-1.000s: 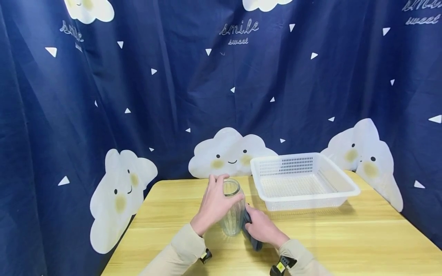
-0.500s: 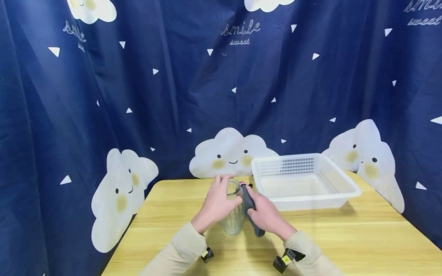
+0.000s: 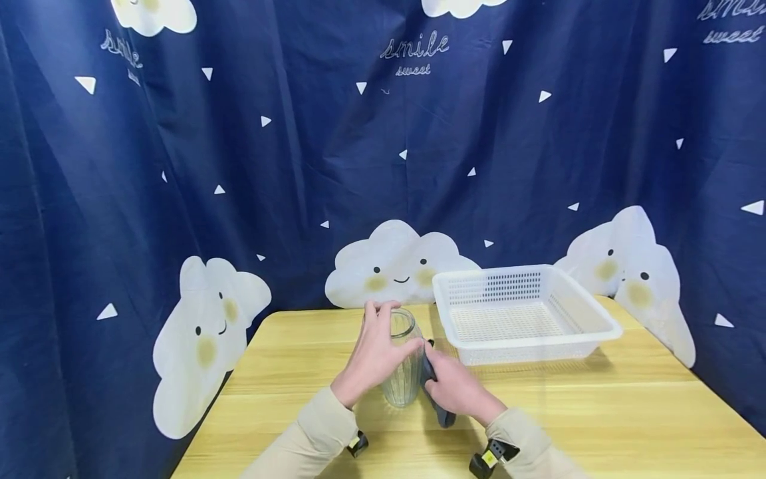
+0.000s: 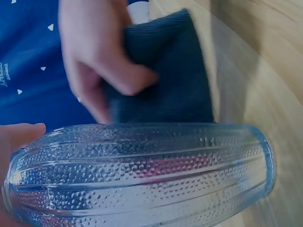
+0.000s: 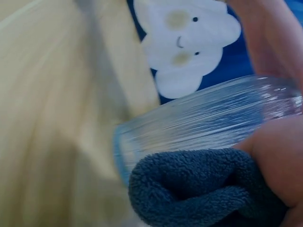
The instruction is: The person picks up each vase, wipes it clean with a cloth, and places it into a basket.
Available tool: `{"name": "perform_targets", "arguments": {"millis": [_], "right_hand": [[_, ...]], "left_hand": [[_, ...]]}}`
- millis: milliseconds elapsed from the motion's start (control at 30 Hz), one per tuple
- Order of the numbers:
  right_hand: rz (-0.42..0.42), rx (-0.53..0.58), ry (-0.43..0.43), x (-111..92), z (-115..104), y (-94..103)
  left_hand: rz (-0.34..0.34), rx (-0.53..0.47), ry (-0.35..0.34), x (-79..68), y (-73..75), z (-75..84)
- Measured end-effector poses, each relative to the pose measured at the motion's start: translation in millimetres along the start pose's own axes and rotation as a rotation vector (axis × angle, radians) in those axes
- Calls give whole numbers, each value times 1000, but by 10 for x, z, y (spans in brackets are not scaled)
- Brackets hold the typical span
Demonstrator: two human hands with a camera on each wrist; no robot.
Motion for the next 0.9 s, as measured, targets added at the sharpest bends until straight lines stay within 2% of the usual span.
{"name": "perform_targets", "arguments": {"millis": [67, 167, 267, 333, 600, 767, 900], "right_hand": [[-57, 2, -11, 5, 50, -81], [-94, 10, -24, 20, 101, -154], [-78, 41, -26, 38, 118, -162], [-62, 57, -33, 43, 118, -142], [7, 125, -53, 39, 5, 91], [102, 133, -18, 9, -136, 305], [180, 119, 27, -6, -212, 407]], "left_hand": [[0, 17, 0, 5, 11, 3], [-2, 105, -20, 20, 36, 24], [1, 212, -44, 29, 66, 56], [1, 243, -57, 24, 81, 77], [-40, 123, -67, 14, 76, 97], [-71, 83, -50, 37, 52, 85], [-65, 75, -42, 45, 36, 66]]}}
Point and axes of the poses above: each hand's wrist, its own x-axis towards the middle knuckle, its own y-axis out of the back of the hand, z = x × y, the point moved 3 cm from there along x, towards the middle knuckle, and after that the axes turned 14 degrees about -y, right-handed, at the moved point
